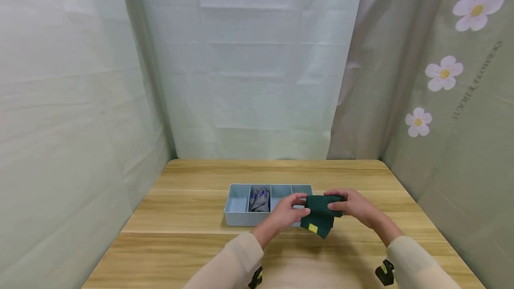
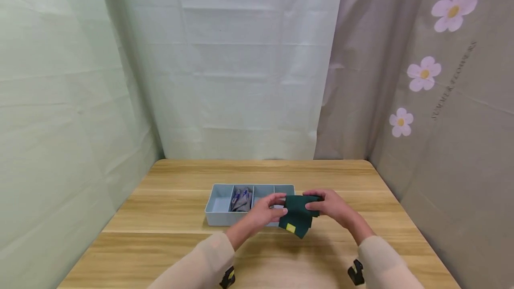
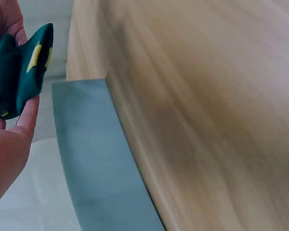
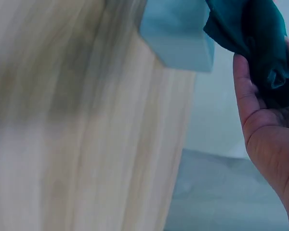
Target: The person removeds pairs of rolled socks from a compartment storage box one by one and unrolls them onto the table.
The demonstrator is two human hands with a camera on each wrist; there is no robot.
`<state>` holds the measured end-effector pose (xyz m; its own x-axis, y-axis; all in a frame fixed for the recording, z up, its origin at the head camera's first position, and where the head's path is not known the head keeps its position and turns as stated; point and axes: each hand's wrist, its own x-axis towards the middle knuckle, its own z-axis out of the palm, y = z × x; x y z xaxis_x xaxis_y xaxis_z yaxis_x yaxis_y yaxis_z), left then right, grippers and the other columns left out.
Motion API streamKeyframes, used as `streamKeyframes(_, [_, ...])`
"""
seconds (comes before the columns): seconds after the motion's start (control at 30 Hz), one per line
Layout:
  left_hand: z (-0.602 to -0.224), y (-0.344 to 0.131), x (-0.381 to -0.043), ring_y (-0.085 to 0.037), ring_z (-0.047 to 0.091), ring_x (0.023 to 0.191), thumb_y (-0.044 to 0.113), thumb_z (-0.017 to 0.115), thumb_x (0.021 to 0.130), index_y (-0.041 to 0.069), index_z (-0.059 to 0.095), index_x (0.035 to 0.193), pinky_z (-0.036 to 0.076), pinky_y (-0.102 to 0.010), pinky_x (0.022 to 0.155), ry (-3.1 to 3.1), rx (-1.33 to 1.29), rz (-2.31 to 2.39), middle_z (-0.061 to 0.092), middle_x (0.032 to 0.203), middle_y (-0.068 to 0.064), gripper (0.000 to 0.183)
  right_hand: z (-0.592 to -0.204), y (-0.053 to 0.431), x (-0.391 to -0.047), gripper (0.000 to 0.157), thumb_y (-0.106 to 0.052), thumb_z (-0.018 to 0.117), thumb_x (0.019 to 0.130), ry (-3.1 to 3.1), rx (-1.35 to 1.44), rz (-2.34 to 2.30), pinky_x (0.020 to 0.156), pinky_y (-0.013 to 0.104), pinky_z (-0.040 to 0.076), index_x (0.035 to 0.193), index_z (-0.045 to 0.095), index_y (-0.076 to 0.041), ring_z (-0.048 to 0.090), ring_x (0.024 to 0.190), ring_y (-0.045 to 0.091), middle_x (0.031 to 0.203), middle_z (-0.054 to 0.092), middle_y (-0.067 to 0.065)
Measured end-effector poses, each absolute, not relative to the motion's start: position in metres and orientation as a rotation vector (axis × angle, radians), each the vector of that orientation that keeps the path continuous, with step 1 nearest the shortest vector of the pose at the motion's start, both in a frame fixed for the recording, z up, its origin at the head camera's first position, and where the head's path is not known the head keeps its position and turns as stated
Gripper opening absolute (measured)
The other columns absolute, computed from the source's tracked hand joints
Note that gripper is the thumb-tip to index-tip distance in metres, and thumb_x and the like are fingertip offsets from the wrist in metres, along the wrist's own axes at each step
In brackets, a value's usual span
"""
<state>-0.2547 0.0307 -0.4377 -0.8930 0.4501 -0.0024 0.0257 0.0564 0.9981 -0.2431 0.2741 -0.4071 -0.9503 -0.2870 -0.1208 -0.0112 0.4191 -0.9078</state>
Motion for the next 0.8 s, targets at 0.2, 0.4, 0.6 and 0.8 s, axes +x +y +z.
streamKeyframes(0.2, [-0.444,0.028,-0.245,-0.033,0.061,0.114,0.003,0.065,0.094,0.003,0.056,0.136,0.052,-0.047,0.093,2.079,0.637,1.725,0.057,0.132,-0.020,0.043,-0.429,0.301,-0.240,0.054,-0.020,0.068,0.095,2.357,-0.179,-1.565,0.092,0.048,0.052,0.138,0.050,0.007,0.060,0.107,0.030,0.129,0.056,0.023])
streamKeyframes(0.4, [-0.453,0.027,-0.240,-0.028,0.060,0.113,0.010,0.066,0.095,0.004,0.061,0.132,0.051,-0.036,0.094,2.198,0.805,1.480,0.062,0.126,-0.014,0.037,-0.453,0.315,-0.238,0.049,-0.015,0.071,0.092,2.431,-0.033,-1.494,0.087,0.047,0.055,0.133,0.055,0.007,0.060,0.105,0.030,0.125,0.057,0.025])
streamKeyframes(0.6, [-0.466,0.028,-0.237,-0.019,0.057,0.120,0.019,0.065,0.096,0.006,0.061,0.133,0.045,-0.030,0.099,2.473,1.103,1.074,0.062,0.131,-0.006,0.039,-0.466,0.312,-0.243,0.040,-0.013,0.069,0.091,2.565,-0.018,-1.345,0.084,0.048,0.055,0.125,0.061,0.006,0.059,0.102,0.031,0.119,0.060,0.023])
streamKeyframes(0.8, [-0.478,0.031,-0.236,-0.016,0.052,0.126,0.028,0.060,0.099,0.007,0.058,0.138,0.041,-0.028,0.105,2.611,1.364,0.667,0.057,0.136,-0.008,0.044,-0.471,0.308,-0.248,0.035,-0.016,0.068,0.092,2.708,-0.039,-1.187,0.084,0.047,0.052,0.121,0.066,0.003,0.058,0.100,0.029,0.117,0.063,0.021])
